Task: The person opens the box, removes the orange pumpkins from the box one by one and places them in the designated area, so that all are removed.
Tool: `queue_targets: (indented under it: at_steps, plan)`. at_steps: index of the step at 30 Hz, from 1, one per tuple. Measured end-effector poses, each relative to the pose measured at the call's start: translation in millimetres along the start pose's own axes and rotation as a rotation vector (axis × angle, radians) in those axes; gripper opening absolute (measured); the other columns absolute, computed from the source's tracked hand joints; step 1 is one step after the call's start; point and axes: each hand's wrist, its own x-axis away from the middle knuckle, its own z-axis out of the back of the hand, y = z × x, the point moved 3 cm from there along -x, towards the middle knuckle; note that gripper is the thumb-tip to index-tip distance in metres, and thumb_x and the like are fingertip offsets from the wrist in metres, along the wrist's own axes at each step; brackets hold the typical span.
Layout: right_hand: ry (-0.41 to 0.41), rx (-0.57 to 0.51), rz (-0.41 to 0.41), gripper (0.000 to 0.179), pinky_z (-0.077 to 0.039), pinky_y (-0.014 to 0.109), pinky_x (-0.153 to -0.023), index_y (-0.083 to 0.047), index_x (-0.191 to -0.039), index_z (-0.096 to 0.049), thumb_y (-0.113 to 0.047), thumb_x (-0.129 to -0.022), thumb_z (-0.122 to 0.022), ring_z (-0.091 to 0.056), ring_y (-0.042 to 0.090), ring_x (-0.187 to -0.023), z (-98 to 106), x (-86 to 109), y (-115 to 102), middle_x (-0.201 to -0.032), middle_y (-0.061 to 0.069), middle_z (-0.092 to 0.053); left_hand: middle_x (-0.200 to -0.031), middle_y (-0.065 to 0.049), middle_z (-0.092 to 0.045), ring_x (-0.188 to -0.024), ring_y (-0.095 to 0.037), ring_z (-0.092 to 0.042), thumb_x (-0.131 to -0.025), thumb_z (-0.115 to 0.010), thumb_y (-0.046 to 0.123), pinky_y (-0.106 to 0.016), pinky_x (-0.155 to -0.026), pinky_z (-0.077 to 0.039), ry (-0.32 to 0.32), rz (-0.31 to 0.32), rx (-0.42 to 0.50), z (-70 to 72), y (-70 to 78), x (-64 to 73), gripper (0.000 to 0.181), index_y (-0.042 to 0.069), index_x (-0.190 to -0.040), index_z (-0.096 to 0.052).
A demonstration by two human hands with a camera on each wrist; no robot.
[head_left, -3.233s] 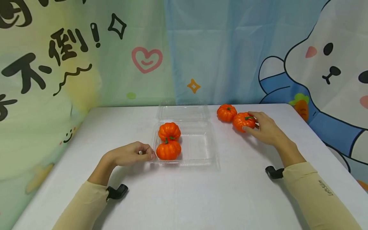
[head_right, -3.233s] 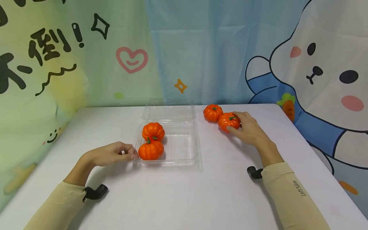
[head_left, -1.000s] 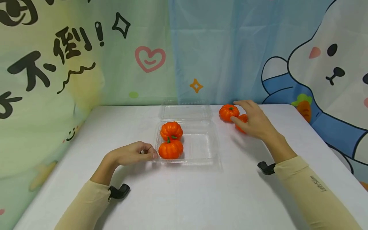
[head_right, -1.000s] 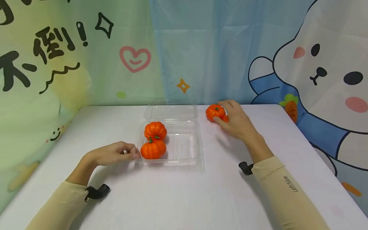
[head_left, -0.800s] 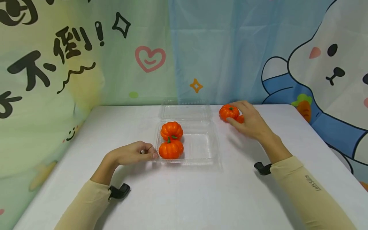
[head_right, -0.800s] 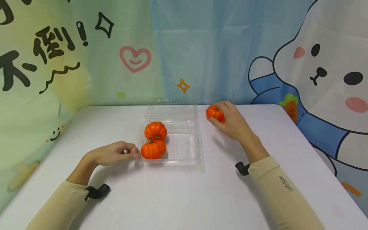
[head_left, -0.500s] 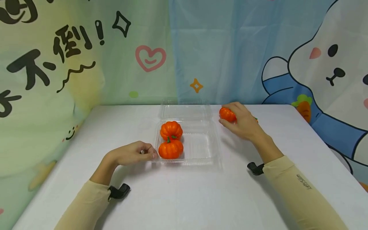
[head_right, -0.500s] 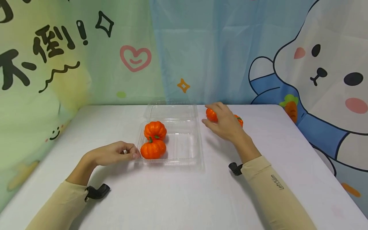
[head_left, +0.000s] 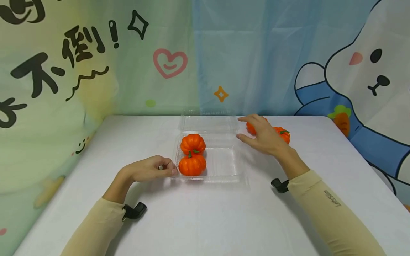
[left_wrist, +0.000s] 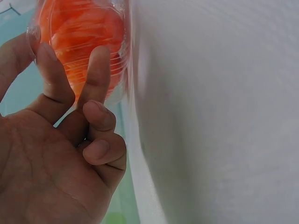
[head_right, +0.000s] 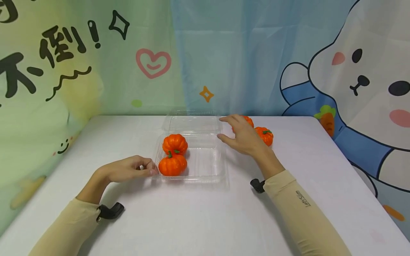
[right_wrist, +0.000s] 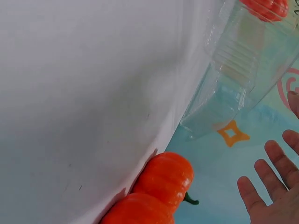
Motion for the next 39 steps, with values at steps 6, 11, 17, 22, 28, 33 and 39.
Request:
queue_targets:
  at_steps: [6, 11, 17, 22, 28, 33, 39]
  plan:
    - [-0.011, -0.025, 0.021, 0.054, -0.044, 0.057, -0.104, -0.009, -0.141, -0.057, -0.027, -0.094, -0.076, -0.05, 0.034, -0.127, -4.8, -3.6, -7.8, -0.138, 0.013, -0.055, -0.086, 0.001, -0.059, -0.081, -0.016, -0.047, -0.102, -0.063, 0.024, -0.027, -0.071, -0.035, -0.002, -0.004, 0.005, 0.1, 2.2, -1.1, 0.027, -0.001, -0.091, -0.065]
    - [-0.036, -0.025, 0.044, 0.053, -0.041, 0.054, -0.109, -0.011, -0.141, -0.057, -0.03, -0.095, -0.075, -0.049, 0.032, -0.131, -14.1, -9.5, -16.8, -0.141, 0.012, -0.054, -0.091, -0.005, -0.063, -0.085, -0.018, -0.049, -0.101, -0.064, 0.026, -0.027, -0.073, -0.038, 0.005, -0.001, -0.008, 2.0, 0.7, -0.4, 0.022, 0.004, -0.097, -0.07]
    - [-0.052, -0.027, 0.069, 0.053, -0.042, 0.053, -0.11, -0.012, -0.141, -0.057, -0.031, -0.094, -0.075, -0.051, 0.031, -0.131, -20.3, -14.3, -24.4, -0.14, 0.011, -0.055, -0.089, -0.005, -0.061, -0.084, -0.018, -0.049, -0.101, -0.064, 0.025, -0.027, -0.072, -0.037, 0.002, -0.017, -0.019, 2.3, 2.3, -2.4, 0.022, 0.004, -0.097, -0.07]
    - [-0.074, -0.018, 0.081, 0.054, -0.042, 0.053, -0.11, -0.013, -0.142, -0.057, -0.032, -0.094, -0.075, -0.051, 0.03, -0.132, -21.7, -15.8, -27.8, -0.141, 0.01, -0.055, -0.093, -0.007, -0.064, -0.088, -0.019, -0.05, -0.102, -0.062, 0.021, -0.027, -0.074, -0.038, -0.007, -0.024, -0.019, 1.3, 4.4, -4.6, 0.018, 0.006, -0.101, -0.071]
    - [-0.068, -0.032, 0.114, 0.056, -0.044, 0.051, -0.108, -0.012, -0.142, -0.057, -0.031, -0.093, -0.076, -0.052, 0.029, -0.13, -24.0, -20.4, -32.5, -0.139, 0.01, -0.056, -0.093, -0.009, -0.064, -0.088, -0.02, -0.05, -0.102, -0.061, 0.02, -0.027, -0.075, -0.038, -0.011, -0.03, -0.026, 0.8, 5.8, -5.9, 0.018, 0.005, -0.102, -0.072]
    - [-0.078, -0.078, 0.128, 0.056, -0.043, 0.05, -0.11, -0.013, -0.143, -0.057, -0.03, -0.093, -0.077, -0.051, 0.028, -0.131, -33.9, -26.9, -41.3, -0.141, 0.009, -0.055, -0.092, -0.008, -0.063, -0.088, -0.02, -0.05, -0.103, -0.061, 0.023, -0.028, -0.075, -0.037, 0.001, -0.031, -0.033, 0.8, 3.8, -2.3, 0.021, 0.006, -0.1, -0.071]
    - [-0.116, -0.076, 0.155, 0.055, -0.043, 0.052, -0.11, -0.012, -0.143, -0.057, -0.031, -0.094, -0.075, -0.052, 0.03, -0.13, -45.4, -32.3, -49.6, -0.14, 0.011, -0.056, -0.091, -0.007, -0.063, -0.089, -0.019, -0.05, -0.103, -0.06, 0.023, -0.027, -0.076, -0.038, 0.004, -0.034, -0.038, 0.1, 0.5, 0.1, 0.02, 0.006, -0.101, -0.072]
